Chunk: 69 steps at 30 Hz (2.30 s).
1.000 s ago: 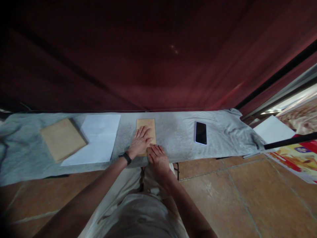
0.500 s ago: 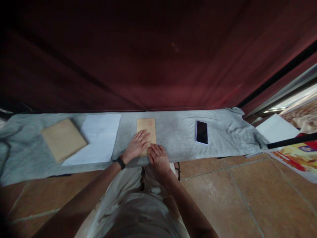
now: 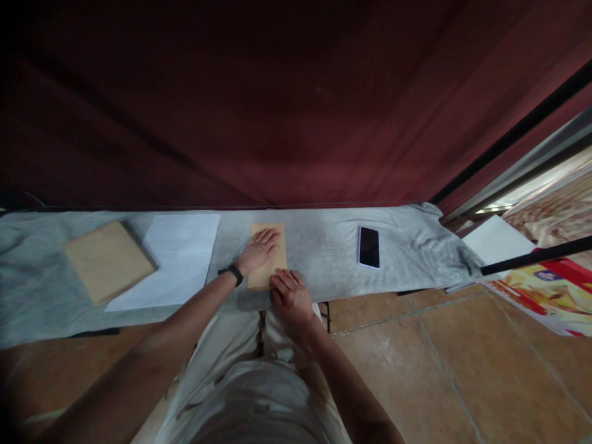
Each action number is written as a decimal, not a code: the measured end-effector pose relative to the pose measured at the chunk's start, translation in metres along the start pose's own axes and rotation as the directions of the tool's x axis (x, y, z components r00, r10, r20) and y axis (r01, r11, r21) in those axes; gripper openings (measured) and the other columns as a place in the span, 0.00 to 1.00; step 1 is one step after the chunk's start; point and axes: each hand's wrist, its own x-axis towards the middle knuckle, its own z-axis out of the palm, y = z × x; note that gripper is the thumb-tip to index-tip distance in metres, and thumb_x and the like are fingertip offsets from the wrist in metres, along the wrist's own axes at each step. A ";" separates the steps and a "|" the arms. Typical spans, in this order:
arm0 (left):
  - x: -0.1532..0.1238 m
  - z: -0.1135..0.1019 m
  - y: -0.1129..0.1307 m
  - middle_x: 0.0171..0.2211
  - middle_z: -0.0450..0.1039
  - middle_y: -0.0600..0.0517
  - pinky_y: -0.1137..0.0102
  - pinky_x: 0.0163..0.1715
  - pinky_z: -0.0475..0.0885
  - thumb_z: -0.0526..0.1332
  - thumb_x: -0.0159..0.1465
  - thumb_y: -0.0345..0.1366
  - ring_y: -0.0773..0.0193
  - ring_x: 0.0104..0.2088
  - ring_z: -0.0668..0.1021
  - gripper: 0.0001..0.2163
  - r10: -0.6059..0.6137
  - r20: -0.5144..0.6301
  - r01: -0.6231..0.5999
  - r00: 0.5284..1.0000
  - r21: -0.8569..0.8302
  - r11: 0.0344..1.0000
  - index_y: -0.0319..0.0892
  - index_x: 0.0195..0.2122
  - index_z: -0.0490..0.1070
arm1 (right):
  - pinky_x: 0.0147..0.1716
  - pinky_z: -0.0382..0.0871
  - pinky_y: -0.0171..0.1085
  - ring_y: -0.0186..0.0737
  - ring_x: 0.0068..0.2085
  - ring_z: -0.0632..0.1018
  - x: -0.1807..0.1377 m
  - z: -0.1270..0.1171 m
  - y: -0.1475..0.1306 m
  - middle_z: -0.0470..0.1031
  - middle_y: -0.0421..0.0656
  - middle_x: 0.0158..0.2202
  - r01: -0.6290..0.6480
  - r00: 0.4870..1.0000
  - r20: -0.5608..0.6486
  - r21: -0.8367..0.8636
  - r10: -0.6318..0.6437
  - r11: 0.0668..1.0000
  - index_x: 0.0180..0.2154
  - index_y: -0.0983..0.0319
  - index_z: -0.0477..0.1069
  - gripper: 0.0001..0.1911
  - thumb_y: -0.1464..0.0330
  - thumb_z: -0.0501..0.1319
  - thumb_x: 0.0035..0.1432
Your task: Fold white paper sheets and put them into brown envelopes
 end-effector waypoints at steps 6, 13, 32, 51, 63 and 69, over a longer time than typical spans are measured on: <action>-0.028 0.005 0.007 0.70 0.62 0.43 0.54 0.72 0.53 0.49 0.73 0.37 0.54 0.72 0.61 0.24 0.035 -0.028 -0.037 0.999 -0.066 0.997 0.38 0.68 0.65 | 0.68 0.62 0.51 0.43 0.62 0.75 0.001 0.002 0.005 0.77 0.47 0.59 -0.025 0.998 -0.048 0.100 0.030 0.995 0.56 0.57 0.75 0.16 0.70 0.57 0.71; -0.113 0.003 0.010 0.64 0.71 0.45 0.54 0.67 0.66 0.48 0.75 0.38 0.58 0.67 0.69 0.20 0.051 -0.107 -0.080 0.993 -0.281 0.956 0.43 0.61 0.72 | 0.64 0.66 0.49 0.43 0.55 0.79 0.004 0.015 0.009 0.81 0.46 0.52 -0.092 0.984 -0.141 0.135 0.111 0.987 0.47 0.58 0.79 0.11 0.72 0.58 0.69; -0.172 0.015 0.059 0.69 0.65 0.40 0.52 0.71 0.60 0.52 0.75 0.39 0.51 0.71 0.64 0.23 0.066 -0.126 -0.059 0.990 0.057 0.997 0.36 0.68 0.64 | 0.62 0.64 0.47 0.44 0.57 0.75 0.006 0.018 -0.006 0.79 0.47 0.53 -0.132 0.981 -0.149 -0.013 0.128 0.991 0.51 0.60 0.76 0.14 0.72 0.54 0.72; -0.182 0.010 0.058 0.68 0.66 0.37 0.52 0.69 0.62 0.49 0.75 0.41 0.50 0.69 0.67 0.24 -0.072 -0.155 0.086 0.985 0.083 0.993 0.33 0.68 0.64 | 0.70 0.58 0.50 0.45 0.68 0.68 -0.022 0.016 -0.016 0.68 0.50 0.67 -0.077 0.997 -0.024 -0.144 0.075 0.987 0.67 0.65 0.65 0.23 0.68 0.51 0.75; -0.152 0.002 0.055 0.49 0.79 0.40 0.53 0.54 0.74 0.54 0.71 0.35 0.48 0.51 0.79 0.16 -0.345 -0.293 0.312 0.892 -0.156 0.937 0.41 0.56 0.73 | 0.67 0.58 0.53 0.51 0.62 0.71 -0.012 0.012 -0.024 0.75 0.50 0.61 -0.187 0.982 -0.066 -0.169 0.178 0.968 0.62 0.63 0.71 0.20 0.71 0.55 0.71; -0.125 0.003 0.045 0.34 0.78 0.50 0.60 0.41 0.76 0.65 0.60 0.34 0.54 0.37 0.81 0.22 -0.613 -0.215 0.472 0.760 -0.465 0.749 0.42 0.56 0.70 | 0.55 0.67 0.51 0.53 0.52 0.75 -0.004 0.015 -0.030 0.77 0.52 0.55 -0.245 0.970 -0.063 -0.235 0.237 0.941 0.58 0.61 0.74 0.17 0.70 0.56 0.71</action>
